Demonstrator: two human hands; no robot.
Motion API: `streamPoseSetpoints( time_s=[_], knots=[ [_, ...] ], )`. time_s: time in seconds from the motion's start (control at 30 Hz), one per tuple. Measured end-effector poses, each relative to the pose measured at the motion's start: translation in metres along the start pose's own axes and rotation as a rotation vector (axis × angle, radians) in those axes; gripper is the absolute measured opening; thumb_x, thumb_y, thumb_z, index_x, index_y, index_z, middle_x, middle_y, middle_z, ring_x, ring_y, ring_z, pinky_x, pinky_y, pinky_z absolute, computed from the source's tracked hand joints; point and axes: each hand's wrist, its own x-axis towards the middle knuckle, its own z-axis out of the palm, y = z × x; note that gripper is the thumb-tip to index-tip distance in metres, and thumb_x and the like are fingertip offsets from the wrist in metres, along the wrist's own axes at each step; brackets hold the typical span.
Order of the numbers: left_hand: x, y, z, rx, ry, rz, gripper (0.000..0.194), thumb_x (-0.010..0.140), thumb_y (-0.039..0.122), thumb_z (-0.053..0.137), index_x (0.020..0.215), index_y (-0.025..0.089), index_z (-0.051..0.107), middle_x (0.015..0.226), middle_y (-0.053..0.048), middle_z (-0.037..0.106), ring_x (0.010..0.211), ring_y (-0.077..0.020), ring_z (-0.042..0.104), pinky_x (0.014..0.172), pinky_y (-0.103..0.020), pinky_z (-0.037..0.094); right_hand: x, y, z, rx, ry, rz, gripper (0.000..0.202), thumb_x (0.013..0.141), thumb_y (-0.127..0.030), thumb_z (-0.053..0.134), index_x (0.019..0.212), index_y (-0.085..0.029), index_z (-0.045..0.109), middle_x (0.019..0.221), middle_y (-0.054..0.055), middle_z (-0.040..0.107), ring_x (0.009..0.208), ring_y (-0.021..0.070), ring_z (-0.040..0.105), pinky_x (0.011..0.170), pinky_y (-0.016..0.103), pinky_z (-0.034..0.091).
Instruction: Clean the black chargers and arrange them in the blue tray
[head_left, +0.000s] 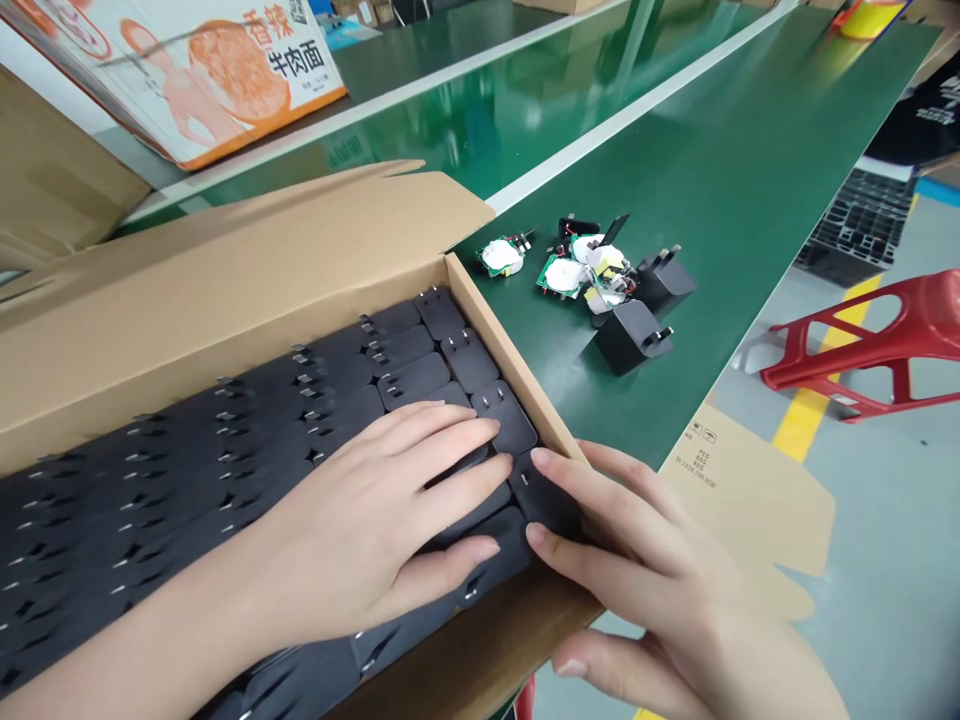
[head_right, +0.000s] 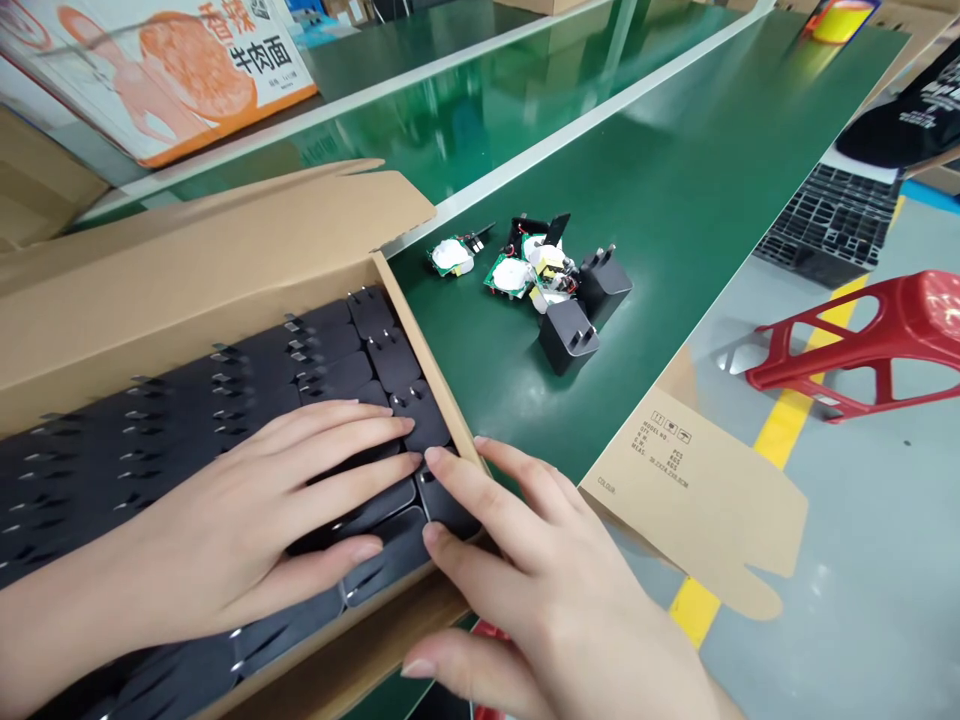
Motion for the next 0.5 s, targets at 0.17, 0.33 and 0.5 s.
streamPoseSetpoints(
  time_s=[0.17, 0.33, 0.5],
  knots=[
    [0.0002, 0.0018, -0.0007, -0.013, -0.021, -0.028, 0.034, 0.100, 0.032, 0.047, 0.130, 0.018, 0.055, 0.136, -0.010, 0.056, 0.130, -0.0262, 0.046, 0.110, -0.045, 0.041, 0.0014, -0.0003, -0.0003, -0.008, 0.010, 0.018, 0.045, 0.094, -0.054, 0.055, 0.121, -0.021, 0.068, 0.159, 0.004, 0.037, 0.142, 0.0317, 0.038, 0.111, 0.045, 0.048],
    [0.0015, 0.0018, -0.0019, -0.034, -0.015, -0.027, 0.031, 0.100, 0.030, 0.048, 0.127, 0.019, 0.056, 0.135, -0.010, 0.056, 0.129, -0.0271, 0.046, 0.108, -0.045, 0.043, 0.0004, -0.0009, -0.0003, -0.016, 0.018, 0.023, 0.043, 0.094, -0.052, 0.055, 0.122, -0.022, 0.067, 0.159, 0.003, 0.037, 0.143, 0.0306, 0.038, 0.112, 0.044, 0.047],
    [-0.0007, 0.0019, 0.0005, -0.029, -0.021, -0.038, 0.033, 0.100, 0.032, 0.047, 0.129, 0.020, 0.056, 0.136, -0.010, 0.056, 0.129, -0.0279, 0.046, 0.107, -0.045, 0.044, -0.0011, -0.0013, 0.0003, 0.001, 0.003, 0.025, 0.043, 0.094, -0.051, 0.055, 0.122, -0.021, 0.066, 0.161, 0.003, 0.034, 0.145, 0.0304, 0.034, 0.115, 0.043, 0.044]
  ],
)
